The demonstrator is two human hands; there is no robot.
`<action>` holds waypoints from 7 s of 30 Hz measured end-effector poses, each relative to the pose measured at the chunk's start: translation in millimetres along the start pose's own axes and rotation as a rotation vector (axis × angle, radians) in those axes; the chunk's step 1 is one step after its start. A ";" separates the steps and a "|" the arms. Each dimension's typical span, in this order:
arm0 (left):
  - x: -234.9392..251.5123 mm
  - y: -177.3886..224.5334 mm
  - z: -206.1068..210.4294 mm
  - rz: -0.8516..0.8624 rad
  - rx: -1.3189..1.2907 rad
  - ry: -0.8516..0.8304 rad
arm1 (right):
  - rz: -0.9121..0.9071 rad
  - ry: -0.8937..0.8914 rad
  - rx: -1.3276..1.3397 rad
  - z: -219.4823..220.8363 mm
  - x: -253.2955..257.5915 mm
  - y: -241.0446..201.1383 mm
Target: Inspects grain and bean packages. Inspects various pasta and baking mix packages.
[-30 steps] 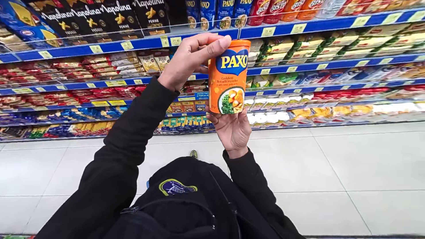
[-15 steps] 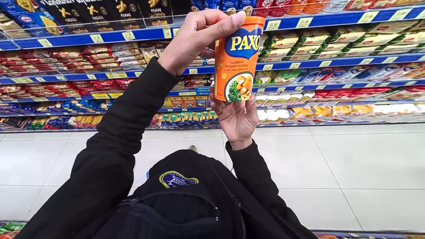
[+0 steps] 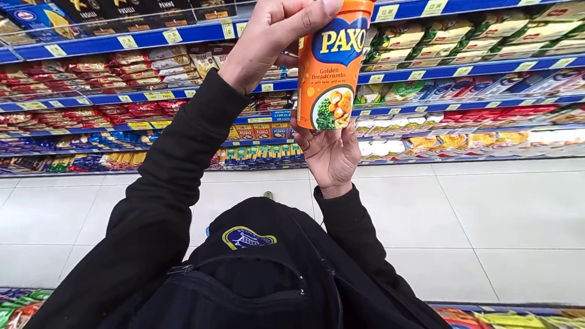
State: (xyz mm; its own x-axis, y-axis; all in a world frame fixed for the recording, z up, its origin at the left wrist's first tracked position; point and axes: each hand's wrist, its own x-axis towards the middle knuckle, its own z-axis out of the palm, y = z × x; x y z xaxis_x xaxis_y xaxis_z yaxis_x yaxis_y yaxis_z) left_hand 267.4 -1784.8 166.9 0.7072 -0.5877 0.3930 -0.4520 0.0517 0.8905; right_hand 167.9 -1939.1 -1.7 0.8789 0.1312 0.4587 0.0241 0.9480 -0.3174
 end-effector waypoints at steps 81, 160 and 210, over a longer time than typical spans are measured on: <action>138.3 -127.3 -214.4 0.425 0.877 0.364 | 0.198 0.023 -0.297 -152.6 169.9 8.4; -260.3 -129.7 -14.5 -0.257 -0.610 0.588 | 0.276 0.315 -0.392 -23.7 -14.5 94.1; -286.0 -146.2 -167.3 -0.120 -0.393 0.872 | -0.491 0.131 -1.585 83.9 599.9 50.2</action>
State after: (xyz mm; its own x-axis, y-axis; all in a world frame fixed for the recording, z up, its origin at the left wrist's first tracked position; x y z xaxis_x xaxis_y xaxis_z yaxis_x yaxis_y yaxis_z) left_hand 222.1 -1489.1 -37.4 0.9638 0.1921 0.1849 -0.2479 0.3903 0.8867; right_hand 656.4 -1788.4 327.2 0.6713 -0.1722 0.7209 0.6477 -0.3367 -0.6835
